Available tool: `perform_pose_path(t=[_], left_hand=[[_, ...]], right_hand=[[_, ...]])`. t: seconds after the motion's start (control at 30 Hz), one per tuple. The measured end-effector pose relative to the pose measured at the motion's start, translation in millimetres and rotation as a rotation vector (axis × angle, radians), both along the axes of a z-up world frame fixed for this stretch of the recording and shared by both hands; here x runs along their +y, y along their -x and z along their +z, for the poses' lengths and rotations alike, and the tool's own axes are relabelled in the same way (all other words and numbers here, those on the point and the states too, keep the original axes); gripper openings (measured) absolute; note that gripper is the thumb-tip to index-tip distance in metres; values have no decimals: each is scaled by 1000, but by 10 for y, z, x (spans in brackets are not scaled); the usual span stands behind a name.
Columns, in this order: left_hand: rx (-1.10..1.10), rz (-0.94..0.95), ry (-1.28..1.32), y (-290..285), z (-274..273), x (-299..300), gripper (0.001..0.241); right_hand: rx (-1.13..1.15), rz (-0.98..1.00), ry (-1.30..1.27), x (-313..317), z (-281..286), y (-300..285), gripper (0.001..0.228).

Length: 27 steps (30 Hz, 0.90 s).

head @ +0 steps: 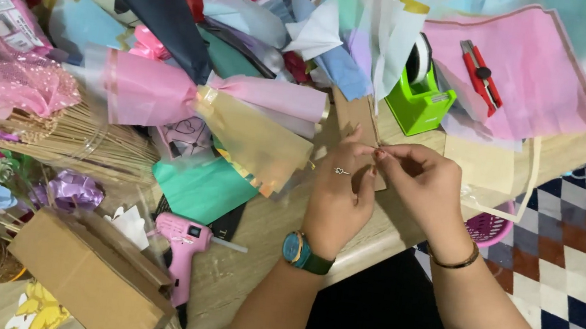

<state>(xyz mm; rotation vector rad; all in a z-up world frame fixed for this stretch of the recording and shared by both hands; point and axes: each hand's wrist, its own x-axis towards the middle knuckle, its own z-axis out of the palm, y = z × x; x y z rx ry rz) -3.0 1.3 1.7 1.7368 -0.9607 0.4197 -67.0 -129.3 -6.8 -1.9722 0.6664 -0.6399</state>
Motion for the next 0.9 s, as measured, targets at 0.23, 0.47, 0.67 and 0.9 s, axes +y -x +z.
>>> perform_pose_path(t=[0.23, 0.47, 0.67, 0.9], left_hand=[[-125, -44, -46, -60, -257, -154, 53], [-167, 145, -215, -5, -255, -150, 60], [-24, 61, -300, -19, -189, -83, 59], [-99, 29, -368, -15, -161, -31, 41]], right_hand=[[9, 9, 173, -23, 117, 63, 9], [-172, 215, 369, 93, 329, 164, 4], [-279, 294, 264, 38, 495, 369, 4], [-90, 73, -6, -403, 348, 591, 14]])
